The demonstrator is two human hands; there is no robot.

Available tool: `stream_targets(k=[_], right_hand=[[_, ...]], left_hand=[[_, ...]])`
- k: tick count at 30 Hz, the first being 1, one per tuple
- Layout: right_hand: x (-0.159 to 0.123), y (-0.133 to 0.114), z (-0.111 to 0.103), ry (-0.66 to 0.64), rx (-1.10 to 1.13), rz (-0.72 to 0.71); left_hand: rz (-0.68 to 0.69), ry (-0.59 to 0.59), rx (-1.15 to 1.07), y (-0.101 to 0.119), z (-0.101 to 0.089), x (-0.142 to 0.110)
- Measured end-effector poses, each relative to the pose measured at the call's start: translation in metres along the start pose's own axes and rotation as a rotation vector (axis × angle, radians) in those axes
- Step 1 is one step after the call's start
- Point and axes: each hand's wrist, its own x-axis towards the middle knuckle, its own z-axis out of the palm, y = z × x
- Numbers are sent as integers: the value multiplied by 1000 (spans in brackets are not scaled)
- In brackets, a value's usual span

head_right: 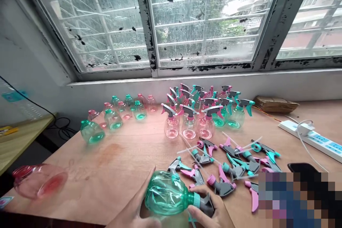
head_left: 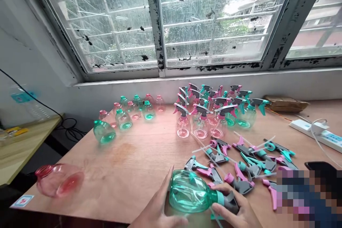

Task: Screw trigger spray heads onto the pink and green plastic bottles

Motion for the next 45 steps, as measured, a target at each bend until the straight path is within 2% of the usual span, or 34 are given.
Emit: stream_targets(k=[3, 10, 16, 25, 36, 45], right_hand=[[1, 1, -4, -45, -21, -76], [2, -2, -5, -164, 31, -84], [8, 5, -5, -159, 31, -114], [10, 6, -6, -168, 49, -120], [12, 3, -5, -171, 33, -149], [15, -1, 0, -166, 31, -177]], left_hand=[[-10, 41, -35, 7, 3, -2], [96, 84, -56, 19, 11, -3], [117, 37, -52, 12, 7, 1], [169, 46, -45, 15, 7, 4], [154, 83, -26, 5, 7, 3], [194, 101, -38, 10, 5, 7]])
